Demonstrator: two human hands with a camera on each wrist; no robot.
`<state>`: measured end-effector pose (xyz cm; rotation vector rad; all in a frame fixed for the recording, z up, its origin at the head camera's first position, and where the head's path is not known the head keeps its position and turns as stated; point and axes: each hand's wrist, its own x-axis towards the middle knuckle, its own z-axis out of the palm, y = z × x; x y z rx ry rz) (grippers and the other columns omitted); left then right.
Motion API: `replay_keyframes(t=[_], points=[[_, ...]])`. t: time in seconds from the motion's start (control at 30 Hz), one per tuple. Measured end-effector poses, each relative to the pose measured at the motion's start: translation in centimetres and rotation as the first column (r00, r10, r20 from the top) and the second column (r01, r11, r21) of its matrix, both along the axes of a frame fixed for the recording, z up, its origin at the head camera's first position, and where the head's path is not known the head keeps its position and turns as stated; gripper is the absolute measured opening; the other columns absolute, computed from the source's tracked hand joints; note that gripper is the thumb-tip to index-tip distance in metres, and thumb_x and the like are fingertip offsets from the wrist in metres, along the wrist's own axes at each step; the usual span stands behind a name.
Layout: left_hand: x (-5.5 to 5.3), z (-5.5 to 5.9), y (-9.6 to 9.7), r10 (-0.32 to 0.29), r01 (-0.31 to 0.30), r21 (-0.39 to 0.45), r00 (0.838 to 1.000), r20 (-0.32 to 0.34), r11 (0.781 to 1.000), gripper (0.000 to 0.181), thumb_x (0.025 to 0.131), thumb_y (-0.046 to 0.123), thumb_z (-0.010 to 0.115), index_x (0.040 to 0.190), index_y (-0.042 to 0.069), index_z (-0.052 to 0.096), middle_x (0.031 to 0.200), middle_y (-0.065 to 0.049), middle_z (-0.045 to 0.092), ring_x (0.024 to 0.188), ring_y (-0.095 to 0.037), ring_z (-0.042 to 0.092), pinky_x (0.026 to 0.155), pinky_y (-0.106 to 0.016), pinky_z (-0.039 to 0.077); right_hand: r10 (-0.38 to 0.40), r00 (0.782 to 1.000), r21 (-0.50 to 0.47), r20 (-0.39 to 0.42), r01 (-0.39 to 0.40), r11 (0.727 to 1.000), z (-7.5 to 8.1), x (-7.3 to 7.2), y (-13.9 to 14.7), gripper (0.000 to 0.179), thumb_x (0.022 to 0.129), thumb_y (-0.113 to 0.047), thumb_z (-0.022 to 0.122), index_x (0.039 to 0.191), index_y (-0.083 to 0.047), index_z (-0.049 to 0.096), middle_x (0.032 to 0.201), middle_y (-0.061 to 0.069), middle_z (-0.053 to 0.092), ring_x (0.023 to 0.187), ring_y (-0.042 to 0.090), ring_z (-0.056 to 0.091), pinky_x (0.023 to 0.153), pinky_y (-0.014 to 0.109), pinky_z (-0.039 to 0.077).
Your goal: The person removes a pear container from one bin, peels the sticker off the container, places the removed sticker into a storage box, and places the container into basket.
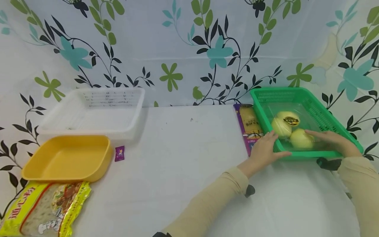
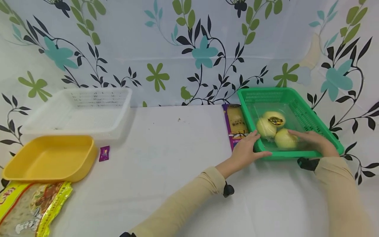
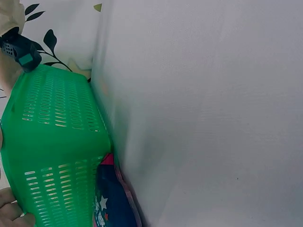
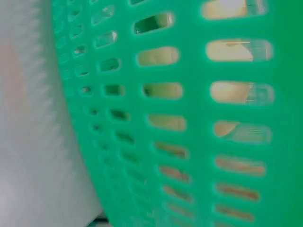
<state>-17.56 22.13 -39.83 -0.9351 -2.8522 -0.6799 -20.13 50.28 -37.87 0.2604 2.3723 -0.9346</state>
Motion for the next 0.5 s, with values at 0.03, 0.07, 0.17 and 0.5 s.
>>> replay_keyframes(t=[0.03, 0.07, 0.17, 0.5], points=[[-0.1, 0.0, -0.1, 0.001, -0.001, -0.001, 1.0, 0.001, 1.0, 0.077, 0.076, 0.066, 0.047, 0.135, 0.018, 0.039, 0.141, 0.005, 0.028, 0.127, -0.006, 0.024, 0.095, -0.018, 0.027, -0.002, 1.0, -0.033, 0.015, 0.003, 0.999, -0.1, -0.2, 0.0, 0.095, 0.09, -0.057, 0.027, 0.126, 0.024, -0.007, 0.128, 0.045, 0.005, 0.118, 0.054, 0.013, 0.09, 0.057, 0.028], [-0.2, 0.0, -0.1, 0.001, -0.001, -0.002, 1.0, 0.002, 1.0, 0.077, 0.076, 0.066, 0.047, 0.135, 0.018, 0.039, 0.141, 0.005, 0.028, 0.127, -0.007, 0.024, 0.095, -0.018, 0.026, -0.003, 0.999, -0.067, 0.034, 0.005, 0.998, -0.1, -0.3, 0.1, 0.094, 0.09, -0.056, 0.027, 0.127, 0.022, -0.009, 0.128, 0.045, 0.002, 0.119, 0.054, 0.01, 0.091, 0.056, 0.027], [-0.3, -0.2, -0.1, -0.002, 0.002, -0.004, 1.0, -0.001, 1.0, 0.077, 0.076, 0.066, 0.047, 0.135, 0.017, 0.04, 0.141, 0.004, 0.028, 0.127, -0.008, 0.025, 0.095, -0.018, 0.027, 0.002, 0.996, -0.185, 0.085, 0.014, 0.983, -0.4, -0.6, 0.5, 0.086, 0.092, -0.052, 0.026, 0.131, 0.013, -0.015, 0.13, 0.043, -0.011, 0.12, 0.055, 0.0, 0.094, 0.056, 0.022], [-0.2, -0.1, -0.3, -0.002, 0.002, 0.032, 1.0, -0.002, 0.999, 0.077, 0.075, 0.065, 0.051, 0.134, 0.016, 0.042, 0.14, 0.004, 0.03, 0.126, -0.008, 0.027, 0.094, -0.018, 0.028, 0.104, 0.965, -0.443, 0.239, 0.013, 0.896, 0.8, -0.4, 2.5, 0.033, 0.099, -0.034, 0.022, 0.11, -0.056, 0.044, 0.128, 0.034, -0.032, 0.118, 0.05, -0.019, 0.097, 0.056, 0.0]])
